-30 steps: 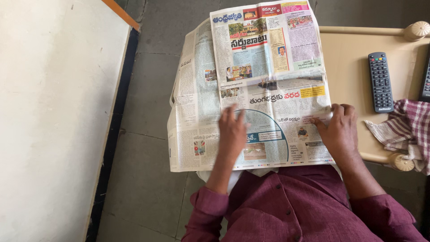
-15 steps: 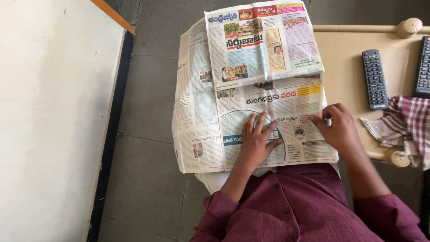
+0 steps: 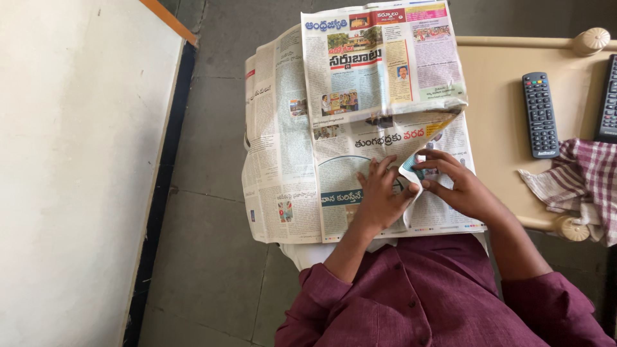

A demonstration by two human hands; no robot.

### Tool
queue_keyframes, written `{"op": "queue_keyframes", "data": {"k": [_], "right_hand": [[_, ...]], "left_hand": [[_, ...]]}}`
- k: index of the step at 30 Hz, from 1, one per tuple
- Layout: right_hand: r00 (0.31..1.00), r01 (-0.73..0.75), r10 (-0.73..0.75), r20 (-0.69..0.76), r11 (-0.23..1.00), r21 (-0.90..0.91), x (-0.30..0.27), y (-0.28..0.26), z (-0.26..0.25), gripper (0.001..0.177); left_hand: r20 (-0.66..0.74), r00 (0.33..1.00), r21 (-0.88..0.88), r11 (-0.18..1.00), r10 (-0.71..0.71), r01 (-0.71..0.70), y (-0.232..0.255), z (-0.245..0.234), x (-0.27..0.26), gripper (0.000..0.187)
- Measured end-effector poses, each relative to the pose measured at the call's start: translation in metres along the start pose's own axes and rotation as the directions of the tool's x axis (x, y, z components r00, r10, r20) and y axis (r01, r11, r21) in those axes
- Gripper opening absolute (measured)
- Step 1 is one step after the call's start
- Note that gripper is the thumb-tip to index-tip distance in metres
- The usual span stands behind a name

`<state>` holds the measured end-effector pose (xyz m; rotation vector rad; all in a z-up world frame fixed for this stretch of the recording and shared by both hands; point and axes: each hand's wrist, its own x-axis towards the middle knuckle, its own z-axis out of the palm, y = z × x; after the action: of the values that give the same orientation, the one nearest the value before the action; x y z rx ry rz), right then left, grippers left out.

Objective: The person folds a newspaper on a beige tray table, then places a remote control and a checkered cloth on top of it. They proceed to fold the cloth neatly into a small square and place it on the tray.

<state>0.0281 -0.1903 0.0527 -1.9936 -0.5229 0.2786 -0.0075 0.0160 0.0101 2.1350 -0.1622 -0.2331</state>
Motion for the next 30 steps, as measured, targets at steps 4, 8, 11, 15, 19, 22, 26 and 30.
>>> {"op": "queue_keyframes", "data": {"k": [4, 8, 11, 15, 19, 22, 26, 30], "right_hand": [[0.997, 0.020, -0.032, -0.074, 0.988, -0.150, -0.004, 0.009, 0.006, 0.057], [0.987, -0.005, -0.015, -0.160, 0.992, -0.125, -0.007, 0.025, 0.012, 0.049], [0.931, -0.222, 0.258, -0.259, 0.962, 0.159, -0.007, 0.039, 0.007, 0.039], [0.839, -0.261, 0.478, -0.260, 0.773, 0.579, 0.006, 0.045, -0.024, 0.050], [0.869, -0.413, 0.395, -0.299, 0.911, 0.005, 0.024, 0.032, -0.043, 0.080], [0.881, -0.469, 0.384, -0.277, 0.787, -0.400, 0.030, 0.028, -0.042, 0.087], [0.913, -0.408, 0.309, -0.268, 0.687, -0.601, 0.031, 0.046, -0.033, 0.068], [0.940, -0.338, 0.237, -0.247, 0.533, -0.776, 0.032, 0.060, -0.028, 0.061]], "left_hand": [[0.005, 1.000, -0.036, 0.999, 0.005, -0.005, 0.004, 0.000, 0.005, 0.090], [-0.038, 0.999, -0.058, 0.998, 0.016, -0.018, 0.011, -0.003, 0.005, 0.092], [0.036, 0.999, -0.063, 0.998, -0.014, 0.016, 0.009, -0.006, 0.004, 0.088], [0.146, 0.989, -0.150, 0.988, -0.017, 0.039, 0.004, -0.015, 0.001, 0.096], [0.168, 0.985, 0.086, 0.995, 0.026, -0.041, 0.007, -0.027, 0.005, 0.094], [0.154, 0.988, -0.014, 1.000, 0.019, -0.017, 0.004, -0.044, 0.008, 0.092], [-0.057, 0.997, -0.020, 0.998, -0.054, 0.053, -0.017, -0.073, 0.005, 0.078], [-0.325, 0.940, 0.075, 0.988, -0.101, 0.132, -0.052, -0.106, -0.017, 0.061]]}}
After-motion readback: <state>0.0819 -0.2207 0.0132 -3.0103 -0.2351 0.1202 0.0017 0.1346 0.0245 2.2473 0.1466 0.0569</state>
